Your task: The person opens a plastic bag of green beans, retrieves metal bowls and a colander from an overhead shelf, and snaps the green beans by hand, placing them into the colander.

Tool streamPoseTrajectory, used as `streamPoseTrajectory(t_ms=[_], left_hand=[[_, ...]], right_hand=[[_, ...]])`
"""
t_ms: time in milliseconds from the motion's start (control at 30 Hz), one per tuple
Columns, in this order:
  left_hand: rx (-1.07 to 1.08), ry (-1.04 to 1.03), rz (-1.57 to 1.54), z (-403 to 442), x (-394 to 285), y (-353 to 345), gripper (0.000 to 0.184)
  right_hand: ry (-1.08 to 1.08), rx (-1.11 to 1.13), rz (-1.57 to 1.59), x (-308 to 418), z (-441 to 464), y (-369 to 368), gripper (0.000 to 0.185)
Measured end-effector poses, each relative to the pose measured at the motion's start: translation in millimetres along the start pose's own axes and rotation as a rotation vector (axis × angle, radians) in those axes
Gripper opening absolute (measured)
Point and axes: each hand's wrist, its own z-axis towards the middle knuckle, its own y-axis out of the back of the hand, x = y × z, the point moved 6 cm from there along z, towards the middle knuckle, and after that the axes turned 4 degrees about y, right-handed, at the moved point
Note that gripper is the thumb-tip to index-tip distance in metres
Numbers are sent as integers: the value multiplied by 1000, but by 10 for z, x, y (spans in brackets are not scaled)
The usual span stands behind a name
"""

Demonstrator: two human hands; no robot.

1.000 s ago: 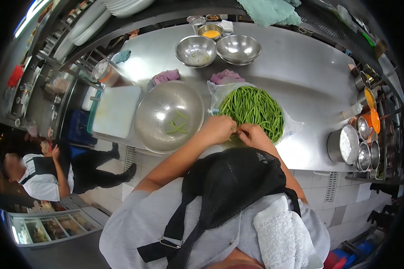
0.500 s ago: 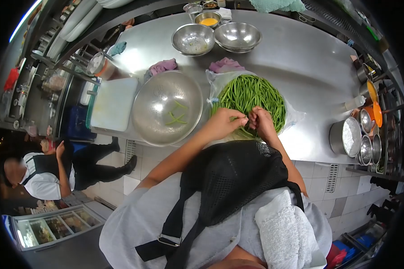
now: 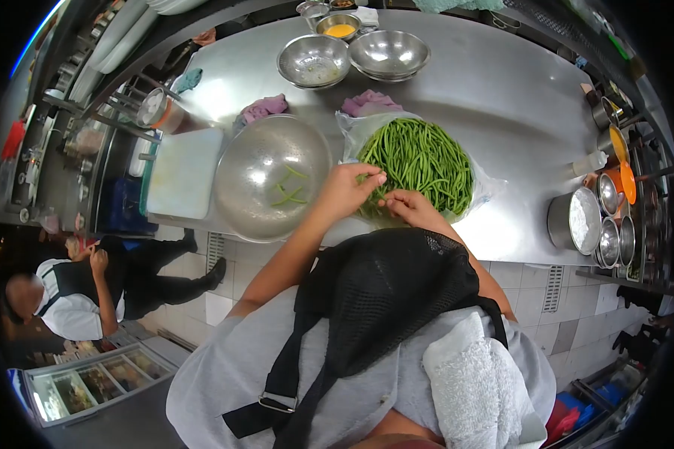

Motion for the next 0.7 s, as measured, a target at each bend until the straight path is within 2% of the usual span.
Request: streamPoseTrajectory(t_ms=[200, 233, 300, 333, 367, 400, 433, 500, 633, 700], left_hand=[[13, -132, -118, 7, 73, -191, 28], [-25, -177, -161, -28, 61, -199, 27], [-48, -222, -211, -109, 8, -186, 26], [-17, -36, -457, -136, 120, -177, 23], [9, 155, -696, -163, 208, -201, 19], [-113, 274, -937, -183, 232, -169, 16], [-115, 271, -937, -135, 291, -122, 16], [-128, 220, -1214, 46, 488, 34, 19], [-69, 247, -1307, 271, 592, 66, 23], [-185, 377, -1049, 367, 516, -21, 21]], right_hand=[[-98, 91, -15, -160, 9, 20, 22], [-115, 67, -10, -234, -6, 34, 22], [33, -83, 245, -243, 47, 105, 20], [-104, -94, 506, -300, 36, 141, 16], [-105, -100, 506, -296, 41, 181, 16], [-102, -186, 709, -305, 48, 244, 15], [-97, -269, 911, -317, 54, 297, 15], [-88, -302, 967, -320, 47, 382, 17], [-63, -224, 1048, -251, 5, 396, 21], [-68, -323, 820, -220, -1, 416, 19]])
